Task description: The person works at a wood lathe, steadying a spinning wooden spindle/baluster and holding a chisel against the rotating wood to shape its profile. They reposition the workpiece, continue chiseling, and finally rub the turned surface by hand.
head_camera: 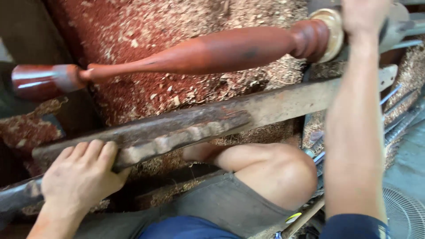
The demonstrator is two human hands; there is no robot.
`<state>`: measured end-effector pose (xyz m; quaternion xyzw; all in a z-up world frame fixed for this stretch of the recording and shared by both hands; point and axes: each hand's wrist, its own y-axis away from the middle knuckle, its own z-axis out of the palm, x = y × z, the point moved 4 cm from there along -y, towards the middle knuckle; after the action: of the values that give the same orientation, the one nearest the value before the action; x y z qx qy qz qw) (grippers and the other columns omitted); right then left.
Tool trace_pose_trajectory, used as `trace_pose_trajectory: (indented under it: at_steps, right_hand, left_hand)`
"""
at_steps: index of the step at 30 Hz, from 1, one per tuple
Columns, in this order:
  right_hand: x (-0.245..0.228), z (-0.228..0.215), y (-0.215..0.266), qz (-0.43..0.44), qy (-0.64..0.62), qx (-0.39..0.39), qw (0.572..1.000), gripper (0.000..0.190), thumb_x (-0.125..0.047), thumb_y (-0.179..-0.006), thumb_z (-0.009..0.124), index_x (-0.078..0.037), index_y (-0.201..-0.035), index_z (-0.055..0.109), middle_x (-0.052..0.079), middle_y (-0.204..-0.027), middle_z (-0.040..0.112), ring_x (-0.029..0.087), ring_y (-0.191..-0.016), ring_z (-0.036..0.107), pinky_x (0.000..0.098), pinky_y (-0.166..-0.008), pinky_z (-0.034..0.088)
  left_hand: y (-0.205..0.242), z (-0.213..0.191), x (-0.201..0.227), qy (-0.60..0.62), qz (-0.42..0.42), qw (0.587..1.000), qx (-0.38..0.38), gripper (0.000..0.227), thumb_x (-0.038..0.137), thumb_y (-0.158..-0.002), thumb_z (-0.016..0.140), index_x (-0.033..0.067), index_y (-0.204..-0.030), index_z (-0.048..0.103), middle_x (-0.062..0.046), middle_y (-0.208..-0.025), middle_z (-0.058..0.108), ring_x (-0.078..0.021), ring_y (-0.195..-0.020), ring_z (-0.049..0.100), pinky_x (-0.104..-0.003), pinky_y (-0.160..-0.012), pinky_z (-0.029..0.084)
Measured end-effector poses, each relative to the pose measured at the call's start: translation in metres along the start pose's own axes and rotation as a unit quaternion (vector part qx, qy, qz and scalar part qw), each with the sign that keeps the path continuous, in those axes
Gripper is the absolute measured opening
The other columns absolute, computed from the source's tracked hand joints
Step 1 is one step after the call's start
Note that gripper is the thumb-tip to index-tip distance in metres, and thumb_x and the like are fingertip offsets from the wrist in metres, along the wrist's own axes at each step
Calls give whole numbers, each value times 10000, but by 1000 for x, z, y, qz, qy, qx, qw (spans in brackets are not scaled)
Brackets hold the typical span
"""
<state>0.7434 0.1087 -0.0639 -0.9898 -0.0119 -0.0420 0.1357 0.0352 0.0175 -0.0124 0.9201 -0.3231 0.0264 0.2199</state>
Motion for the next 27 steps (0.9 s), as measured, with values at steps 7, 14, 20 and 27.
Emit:
trace_pose_trajectory:
  at_steps: [7,14,20,27]
  right_hand:
    - [-224,-108,8,-24,-325,-81,942,142,38,-1055,573,26,-917,603,121,-919,651,191,-847,614,326,-777,467]
    - [-462,-21,34,-144,-399,-471,774,263,-225,-997,660,-47,-1181,720,166,-1132,743,331,-1005,727,424,-866,570]
    - [-517,109,24,-199,-245,-456,832,296,-242,-983,622,-42,-1201,630,180,-940,655,338,-879,652,463,-730,518]
    - [-540,165,37,-322,-223,-363,845,294,-261,-1040,646,-8,-1181,596,115,-940,572,248,-832,586,382,-728,539]
  left_hand:
    - [-4,-13,-3,73,56,995,47,378,354,-592,795,102,-843,667,-64,-718,651,-258,-703,697,-391,-643,558]
    - [0,-4,-9,53,95,990,88,178,215,-792,640,58,-862,685,-28,-725,631,-182,-670,641,-313,-597,503]
    - [-3,-8,-14,43,97,987,121,192,241,-856,596,66,-801,654,-38,-702,583,-203,-660,591,-324,-607,462]
    - [-5,-6,-17,47,101,985,129,293,277,-898,581,16,-806,676,-102,-698,614,-248,-652,620,-345,-609,502]
